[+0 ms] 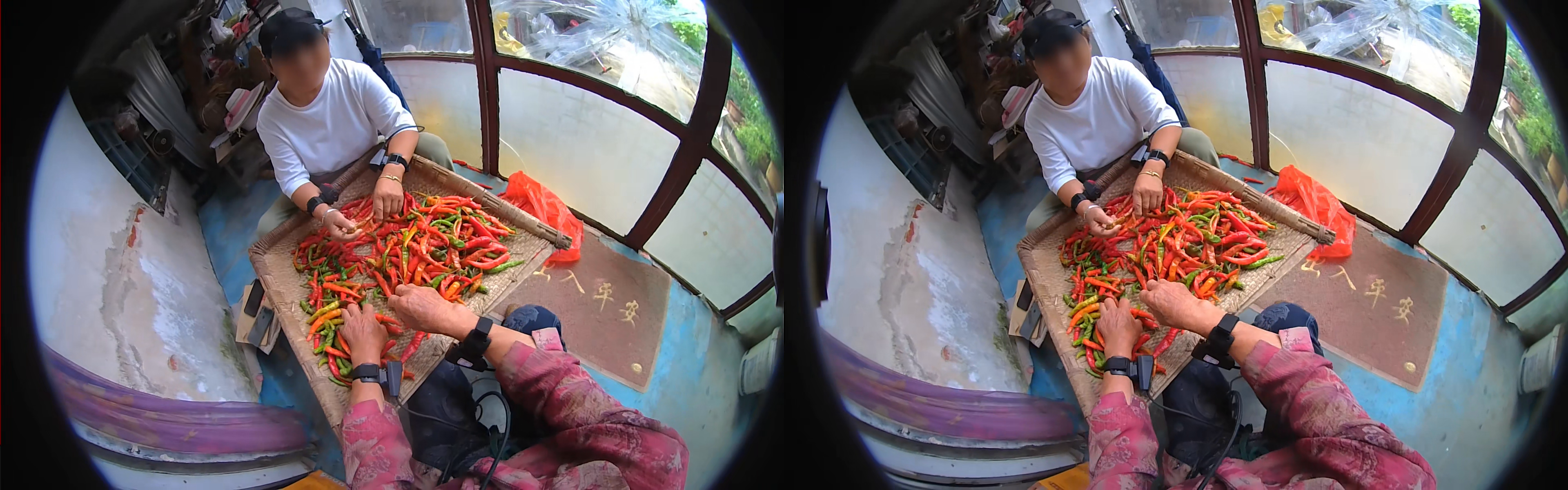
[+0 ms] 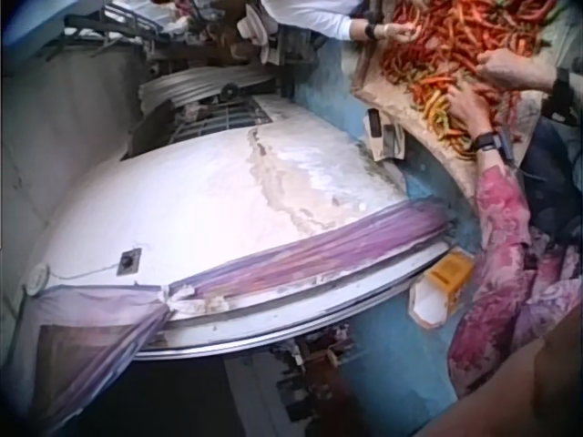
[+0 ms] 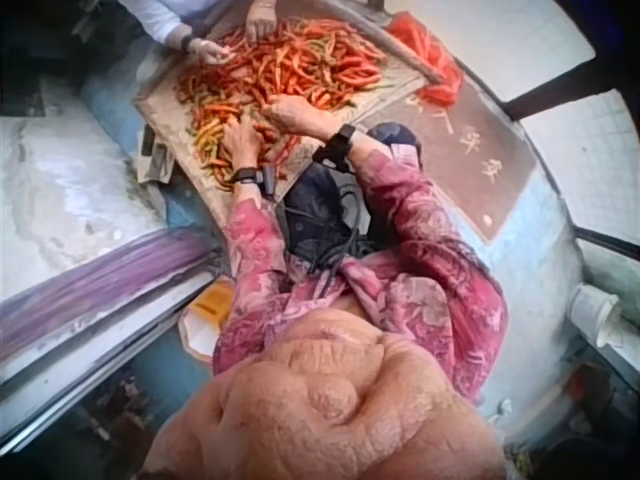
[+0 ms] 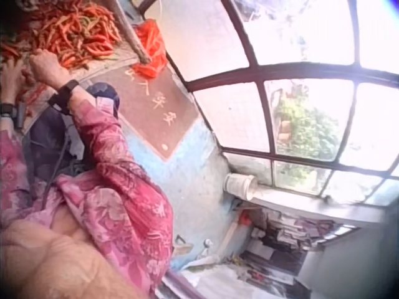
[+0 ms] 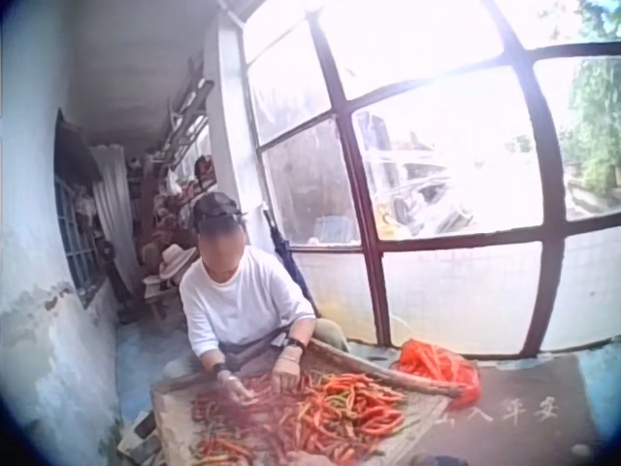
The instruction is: The person sorts through a pile of red and green chili peppers on a woven tray by hand, picking up individual peppers and moving them to different areas of the tray.
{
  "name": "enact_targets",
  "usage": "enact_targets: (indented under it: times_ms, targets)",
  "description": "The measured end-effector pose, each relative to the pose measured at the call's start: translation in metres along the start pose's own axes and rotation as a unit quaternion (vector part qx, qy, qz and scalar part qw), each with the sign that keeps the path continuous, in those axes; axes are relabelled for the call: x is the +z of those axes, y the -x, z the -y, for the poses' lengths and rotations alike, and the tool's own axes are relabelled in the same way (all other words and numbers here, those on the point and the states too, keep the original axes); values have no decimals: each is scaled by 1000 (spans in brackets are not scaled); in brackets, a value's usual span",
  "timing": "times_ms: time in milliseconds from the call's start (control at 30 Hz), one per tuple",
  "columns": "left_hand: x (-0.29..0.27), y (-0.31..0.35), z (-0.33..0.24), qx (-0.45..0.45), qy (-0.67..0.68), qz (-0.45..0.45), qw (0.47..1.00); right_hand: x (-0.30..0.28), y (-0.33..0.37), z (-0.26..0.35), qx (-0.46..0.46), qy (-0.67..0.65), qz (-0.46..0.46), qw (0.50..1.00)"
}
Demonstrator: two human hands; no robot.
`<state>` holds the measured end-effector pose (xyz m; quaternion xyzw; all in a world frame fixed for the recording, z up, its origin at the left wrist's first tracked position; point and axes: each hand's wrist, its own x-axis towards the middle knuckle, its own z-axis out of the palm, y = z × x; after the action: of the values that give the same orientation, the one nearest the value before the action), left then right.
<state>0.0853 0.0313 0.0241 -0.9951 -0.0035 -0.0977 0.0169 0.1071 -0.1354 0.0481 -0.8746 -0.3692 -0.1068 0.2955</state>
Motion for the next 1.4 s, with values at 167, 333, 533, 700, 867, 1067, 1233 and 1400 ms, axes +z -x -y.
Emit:
enact_targets:
  times_ms: [167, 333, 533, 700, 867, 1067, 1233, 1400]
  targets:
    - [-4, 18, -1, -4, 50, -48, 998, 9, 0, 3, 17, -1, 26, 1000]
    - [-9, 38, -5, 13, 75, -86, 993, 11, 3, 11, 20, -23, 128, 991]
    - [-12, 57, -13, 27, 143, -110, 983, 22, 5, 15, -2, -1, 194, 981]
    - [-12, 64, -18, 35, 161, -122, 979, 27, 9, 13, -11, 10, 203, 979]
    - [-12, 68, -20, 36, 191, -142, 971, 23, 9, 16, -13, 20, 213, 977]
    - [-15, 68, -22, 30, 187, -121, 974, 20, 9, 16, -3, 42, 214, 976]
    - [-14, 67, -22, 30, 207, -123, 970, 12, 12, 14, -16, 43, 188, 981]
    - [-13, 67, -20, 19, 232, -123, 965, -6, 13, 18, -23, 25, 195, 980]
